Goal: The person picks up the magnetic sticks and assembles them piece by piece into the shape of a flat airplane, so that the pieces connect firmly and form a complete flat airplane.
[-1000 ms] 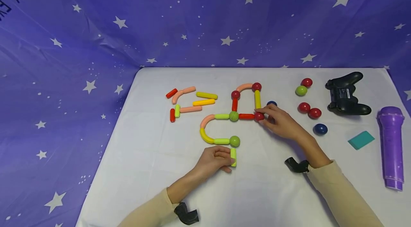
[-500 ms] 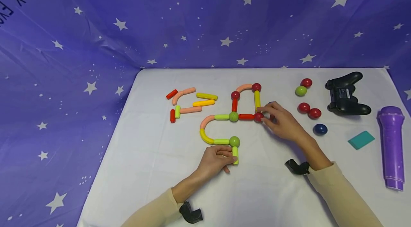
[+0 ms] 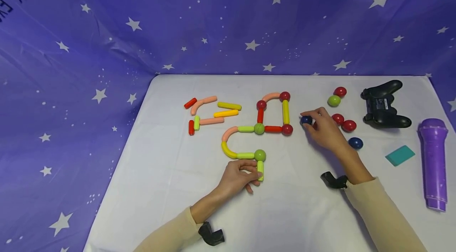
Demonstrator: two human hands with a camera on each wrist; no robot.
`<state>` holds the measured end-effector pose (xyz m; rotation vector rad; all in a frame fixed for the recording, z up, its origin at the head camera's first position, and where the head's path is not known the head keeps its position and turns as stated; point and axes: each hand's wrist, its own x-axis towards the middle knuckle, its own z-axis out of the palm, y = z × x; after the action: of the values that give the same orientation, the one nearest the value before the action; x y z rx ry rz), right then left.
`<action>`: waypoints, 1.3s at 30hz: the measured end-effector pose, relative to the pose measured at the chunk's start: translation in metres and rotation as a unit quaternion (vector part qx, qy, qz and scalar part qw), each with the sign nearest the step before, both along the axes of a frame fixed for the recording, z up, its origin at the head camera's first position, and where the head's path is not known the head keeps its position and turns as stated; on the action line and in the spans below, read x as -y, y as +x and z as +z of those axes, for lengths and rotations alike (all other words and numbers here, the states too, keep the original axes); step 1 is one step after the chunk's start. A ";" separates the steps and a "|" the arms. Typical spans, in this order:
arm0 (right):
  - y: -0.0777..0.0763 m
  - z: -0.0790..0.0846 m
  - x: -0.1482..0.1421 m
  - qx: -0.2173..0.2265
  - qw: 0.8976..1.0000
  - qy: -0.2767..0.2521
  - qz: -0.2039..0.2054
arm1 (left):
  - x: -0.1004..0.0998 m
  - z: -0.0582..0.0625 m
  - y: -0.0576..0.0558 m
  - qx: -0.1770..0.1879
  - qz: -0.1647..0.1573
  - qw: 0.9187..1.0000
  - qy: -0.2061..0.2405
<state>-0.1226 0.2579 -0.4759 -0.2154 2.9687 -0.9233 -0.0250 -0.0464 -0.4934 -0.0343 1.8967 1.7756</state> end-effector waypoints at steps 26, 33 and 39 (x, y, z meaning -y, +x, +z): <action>0.151 -0.022 0.107 0.023 0.980 -0.189 0.052 | 0.007 0.002 -0.008 0.001 -0.016 0.999 -0.039; 0.151 -0.025 0.112 0.016 0.985 -0.168 0.038 | 0.007 0.000 -0.008 -0.002 -0.014 0.999 -0.039; 0.151 -0.026 0.114 0.015 0.987 -0.158 0.036 | 0.006 0.003 -0.008 -0.003 -0.012 0.999 -0.039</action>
<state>0.0287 0.1443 -0.5017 -0.3084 2.7504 -1.3712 -0.0326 -0.0527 -0.4905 -0.0340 1.9628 1.6861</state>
